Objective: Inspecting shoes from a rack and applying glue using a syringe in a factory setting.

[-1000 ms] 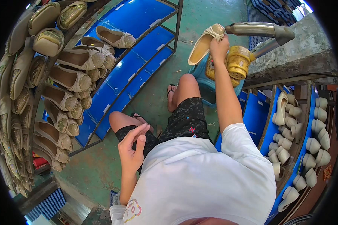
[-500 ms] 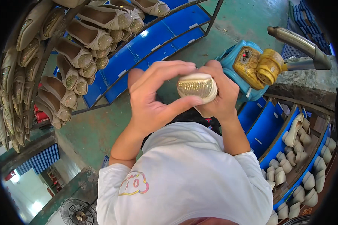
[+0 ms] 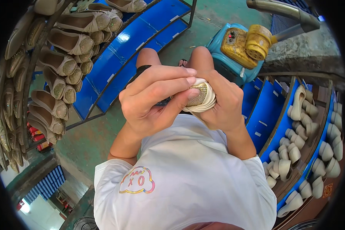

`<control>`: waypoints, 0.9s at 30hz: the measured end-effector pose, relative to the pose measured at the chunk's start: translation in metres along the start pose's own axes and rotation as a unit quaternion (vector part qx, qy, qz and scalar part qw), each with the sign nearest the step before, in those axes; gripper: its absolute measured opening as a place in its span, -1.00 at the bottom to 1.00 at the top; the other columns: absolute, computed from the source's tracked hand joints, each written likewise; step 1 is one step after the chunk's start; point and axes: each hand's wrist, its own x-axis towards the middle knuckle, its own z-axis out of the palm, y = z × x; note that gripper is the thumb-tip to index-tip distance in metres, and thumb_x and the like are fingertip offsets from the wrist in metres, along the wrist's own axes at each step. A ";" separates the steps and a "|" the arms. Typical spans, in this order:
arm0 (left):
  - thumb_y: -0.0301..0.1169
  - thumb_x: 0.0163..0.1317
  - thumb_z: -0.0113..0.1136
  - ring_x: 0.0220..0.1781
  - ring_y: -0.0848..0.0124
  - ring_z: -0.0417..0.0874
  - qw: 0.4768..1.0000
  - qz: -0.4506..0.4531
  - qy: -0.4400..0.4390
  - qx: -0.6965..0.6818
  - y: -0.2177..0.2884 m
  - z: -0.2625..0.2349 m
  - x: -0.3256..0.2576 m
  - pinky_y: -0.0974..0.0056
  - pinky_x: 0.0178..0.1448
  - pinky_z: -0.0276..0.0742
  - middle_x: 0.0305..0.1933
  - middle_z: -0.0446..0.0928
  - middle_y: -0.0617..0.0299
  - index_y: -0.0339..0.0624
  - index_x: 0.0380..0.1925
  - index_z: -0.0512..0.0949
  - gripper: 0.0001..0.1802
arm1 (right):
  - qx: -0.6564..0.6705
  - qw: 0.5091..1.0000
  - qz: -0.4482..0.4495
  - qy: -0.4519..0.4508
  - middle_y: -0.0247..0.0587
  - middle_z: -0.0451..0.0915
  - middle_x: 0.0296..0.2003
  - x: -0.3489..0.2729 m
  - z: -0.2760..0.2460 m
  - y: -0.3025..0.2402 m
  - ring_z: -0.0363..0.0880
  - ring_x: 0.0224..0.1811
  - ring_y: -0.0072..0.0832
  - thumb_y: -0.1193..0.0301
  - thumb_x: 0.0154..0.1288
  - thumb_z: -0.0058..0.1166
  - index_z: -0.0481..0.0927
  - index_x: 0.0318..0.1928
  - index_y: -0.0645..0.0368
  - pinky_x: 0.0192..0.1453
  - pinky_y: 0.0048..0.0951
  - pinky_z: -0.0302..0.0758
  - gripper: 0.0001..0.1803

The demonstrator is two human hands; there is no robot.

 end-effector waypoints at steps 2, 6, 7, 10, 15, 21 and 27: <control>-0.59 0.16 0.52 -0.02 0.23 0.78 1.000 0.009 -0.006 -0.005 0.007 -0.001 -0.009 0.27 0.01 0.73 -0.08 0.72 -0.05 -0.38 -0.09 0.67 -0.68 | -0.001 1.000 0.005 -0.009 -0.13 0.70 -0.30 -0.010 -0.003 -0.008 0.74 -0.33 -0.19 0.56 -0.01 0.43 0.66 -0.08 0.22 -0.31 -0.28 0.62 -0.59; -0.58 0.16 0.53 0.04 0.20 0.77 0.996 -0.059 -0.017 -0.066 0.025 -0.008 -0.032 0.25 0.06 0.75 0.00 0.68 -0.08 -0.41 -0.04 0.63 -0.63 | -0.060 0.997 -0.045 0.001 -0.12 0.70 -0.31 -0.028 -0.004 -0.019 0.74 -0.32 -0.20 0.54 -0.03 0.43 0.66 -0.07 0.23 -0.30 -0.28 0.62 -0.58; -0.58 0.15 0.54 0.05 0.19 0.77 0.995 -0.078 -0.018 -0.065 0.032 -0.010 -0.037 0.24 0.09 0.76 0.02 0.67 -0.09 -0.41 -0.03 0.63 -0.61 | -0.071 0.996 -0.059 0.006 -0.12 0.70 -0.31 -0.032 -0.001 -0.021 0.74 -0.32 -0.20 0.53 -0.03 0.43 0.66 -0.07 0.23 -0.30 -0.28 0.62 -0.57; -0.60 0.14 0.54 0.07 0.16 0.77 0.994 -0.095 -0.015 -0.049 0.045 -0.019 -0.054 0.22 0.12 0.77 0.04 0.66 -0.11 -0.42 -0.03 0.62 -0.60 | -0.081 0.992 -0.094 0.023 -0.12 0.69 -0.32 -0.043 0.014 -0.029 0.74 -0.32 -0.21 0.52 -0.03 0.42 0.65 -0.06 0.23 -0.31 -0.29 0.62 -0.56; -0.65 0.16 0.51 0.06 0.16 0.78 0.994 -0.104 -0.005 -0.026 0.064 -0.038 -0.081 0.23 0.10 0.77 0.02 0.67 -0.12 -0.41 -0.05 0.64 -0.65 | -0.083 0.991 -0.100 0.016 -0.17 0.66 -0.37 -0.059 0.037 -0.050 0.70 -0.36 -0.26 0.55 -0.05 0.38 0.65 -0.08 0.21 -0.35 -0.30 0.59 -0.57; -0.65 0.19 0.49 0.04 0.16 0.79 0.999 -0.031 0.013 0.033 0.060 -0.047 -0.111 0.23 0.11 0.76 0.01 0.69 -0.12 -0.40 -0.08 0.66 -0.70 | -0.097 0.991 -0.087 -0.034 -0.23 0.58 -0.43 -0.069 0.047 -0.064 0.65 -0.42 -0.31 0.56 -0.06 0.33 0.62 -0.10 0.17 -0.40 -0.31 0.55 -0.59; -0.61 0.16 0.53 0.10 0.18 0.77 0.988 -0.130 0.054 -0.066 0.061 -0.049 -0.128 0.22 0.17 0.73 0.05 0.67 -0.10 -0.41 -0.03 0.63 -0.62 | -0.105 0.988 -0.094 -0.056 -0.19 0.63 -0.37 -0.073 0.055 -0.068 0.68 -0.36 -0.27 0.55 -0.06 0.37 0.64 -0.08 0.21 -0.34 -0.32 0.58 -0.57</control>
